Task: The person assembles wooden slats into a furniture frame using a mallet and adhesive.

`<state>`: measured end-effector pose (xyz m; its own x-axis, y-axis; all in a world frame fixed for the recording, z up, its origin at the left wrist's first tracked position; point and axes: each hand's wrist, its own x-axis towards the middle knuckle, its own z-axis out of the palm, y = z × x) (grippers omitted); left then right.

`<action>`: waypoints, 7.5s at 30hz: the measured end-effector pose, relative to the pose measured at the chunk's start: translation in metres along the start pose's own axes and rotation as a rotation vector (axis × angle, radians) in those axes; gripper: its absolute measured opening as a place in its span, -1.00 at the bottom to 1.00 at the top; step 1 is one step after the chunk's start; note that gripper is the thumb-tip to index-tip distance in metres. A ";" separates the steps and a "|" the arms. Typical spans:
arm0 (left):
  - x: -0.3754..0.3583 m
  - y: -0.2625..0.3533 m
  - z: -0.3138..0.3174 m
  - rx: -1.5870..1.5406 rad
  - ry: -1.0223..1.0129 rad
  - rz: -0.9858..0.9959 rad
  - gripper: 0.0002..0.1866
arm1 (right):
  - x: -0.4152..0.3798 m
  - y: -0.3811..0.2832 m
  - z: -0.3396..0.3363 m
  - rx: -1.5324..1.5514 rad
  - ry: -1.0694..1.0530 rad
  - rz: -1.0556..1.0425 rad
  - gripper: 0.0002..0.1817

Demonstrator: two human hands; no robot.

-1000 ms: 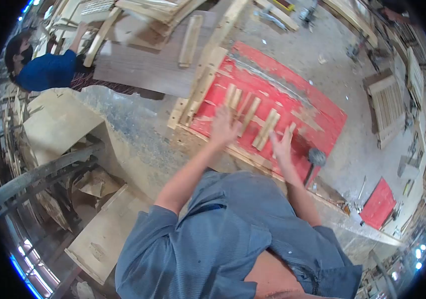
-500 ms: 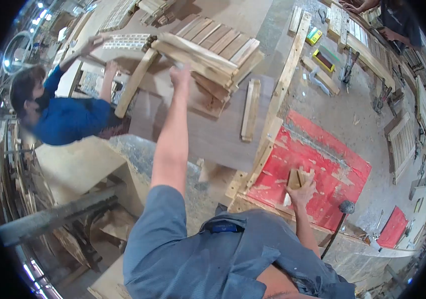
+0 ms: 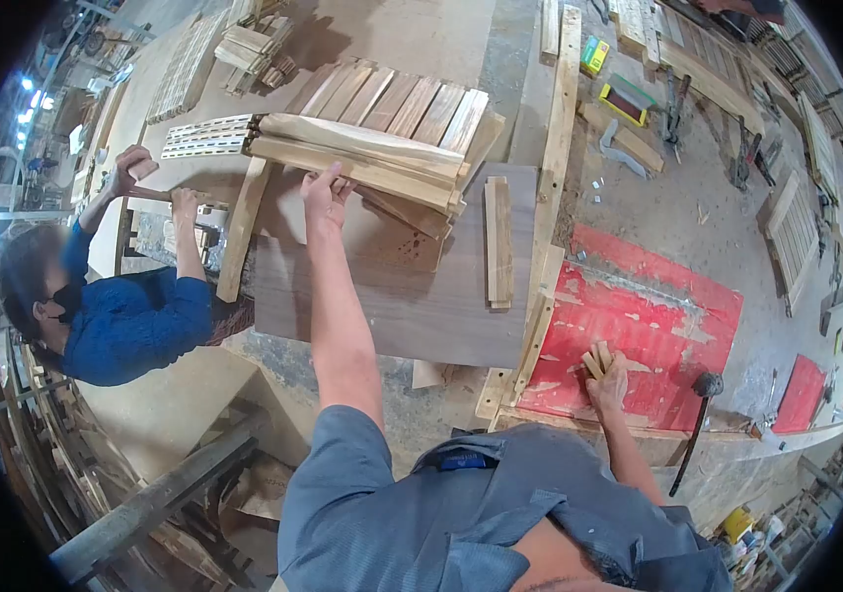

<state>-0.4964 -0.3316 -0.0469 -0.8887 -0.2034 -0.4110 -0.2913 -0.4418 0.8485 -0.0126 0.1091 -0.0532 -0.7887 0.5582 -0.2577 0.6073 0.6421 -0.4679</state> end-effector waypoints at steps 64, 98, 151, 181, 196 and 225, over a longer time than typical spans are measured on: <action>-0.447 -0.322 0.276 -0.947 -1.465 -0.640 -0.61 | 0.030 0.263 -0.159 0.707 -0.207 0.046 -0.68; -0.032 0.036 0.211 -0.317 0.169 0.286 -0.22 | 0.269 -0.444 -0.094 -0.233 -0.229 -0.923 -0.46; -0.376 -0.060 0.066 1.137 -0.070 0.184 -0.31 | -0.007 0.084 -0.121 0.950 -0.200 0.156 -0.78; -0.478 -0.272 0.263 1.885 -0.668 1.133 -0.43 | 0.060 0.325 -0.250 1.282 -0.229 0.426 -0.86; -0.532 -0.298 0.111 1.740 -0.794 0.431 -0.67 | 0.107 0.411 -0.299 0.097 -0.002 0.298 -0.67; -0.316 -0.291 0.181 1.579 -1.128 0.825 -0.44 | 0.072 -0.006 -0.018 0.543 -0.077 0.125 -0.75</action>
<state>-0.1954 0.0191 -0.1037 -0.5395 0.8394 -0.0662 0.7445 0.5123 0.4281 -0.0713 0.1541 -0.0539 -0.7310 0.5594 -0.3908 0.5763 0.1995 -0.7925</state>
